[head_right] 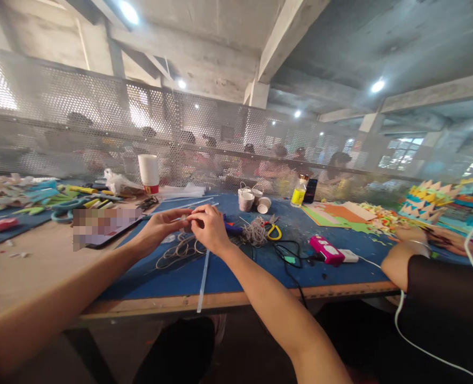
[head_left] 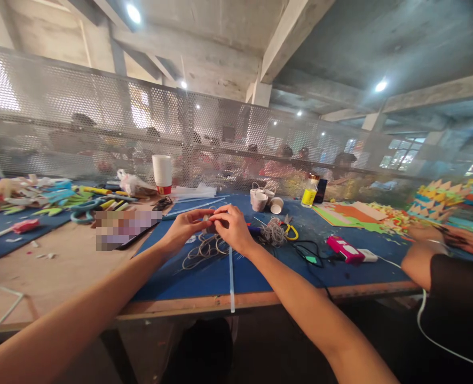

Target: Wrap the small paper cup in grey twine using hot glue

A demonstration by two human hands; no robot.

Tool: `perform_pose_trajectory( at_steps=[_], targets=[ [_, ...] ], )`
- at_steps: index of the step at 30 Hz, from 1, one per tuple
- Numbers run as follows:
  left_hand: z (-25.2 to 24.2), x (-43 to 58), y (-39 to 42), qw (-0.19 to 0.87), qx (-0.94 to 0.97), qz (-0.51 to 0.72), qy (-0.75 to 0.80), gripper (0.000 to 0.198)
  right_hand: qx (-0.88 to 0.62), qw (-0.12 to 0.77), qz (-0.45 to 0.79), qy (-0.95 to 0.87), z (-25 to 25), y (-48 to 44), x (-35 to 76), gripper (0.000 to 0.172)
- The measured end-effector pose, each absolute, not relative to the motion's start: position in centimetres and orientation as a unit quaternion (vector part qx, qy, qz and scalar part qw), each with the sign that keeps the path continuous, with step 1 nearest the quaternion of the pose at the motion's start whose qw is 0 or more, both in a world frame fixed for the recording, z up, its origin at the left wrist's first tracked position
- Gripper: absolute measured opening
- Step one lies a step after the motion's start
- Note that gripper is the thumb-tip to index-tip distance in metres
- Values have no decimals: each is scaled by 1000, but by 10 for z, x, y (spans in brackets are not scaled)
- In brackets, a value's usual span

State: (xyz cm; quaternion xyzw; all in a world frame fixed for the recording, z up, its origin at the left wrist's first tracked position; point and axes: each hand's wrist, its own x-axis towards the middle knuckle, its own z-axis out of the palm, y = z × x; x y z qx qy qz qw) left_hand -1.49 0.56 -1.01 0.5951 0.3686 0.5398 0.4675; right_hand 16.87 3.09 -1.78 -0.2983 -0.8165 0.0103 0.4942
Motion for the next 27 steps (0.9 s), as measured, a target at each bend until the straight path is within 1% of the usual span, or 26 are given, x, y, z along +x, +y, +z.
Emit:
perform_pose_trajectory(
  at_steps=[5,10,13,18,23,27],
  targets=[
    [-10,-15,5,457,592,550,371,40,-288,492,37,-821,-16,31,169,21],
    [-11,-14,7,453,591,556,369,43,-275,503,58,-817,-14,33,170,20],
    [-12,-15,8,464,586,556,364,48,-276,502,42,-818,-15,32,171,20],
    [-15,-16,10,477,587,557,344,54,-263,487,-4,-833,-16,31,173,25],
    [-17,-18,13,481,588,555,338,59,-267,479,-32,-835,-20,34,173,20],
    [-16,-17,13,478,587,552,350,58,-260,487,-25,-833,-22,37,172,21]
  ],
)
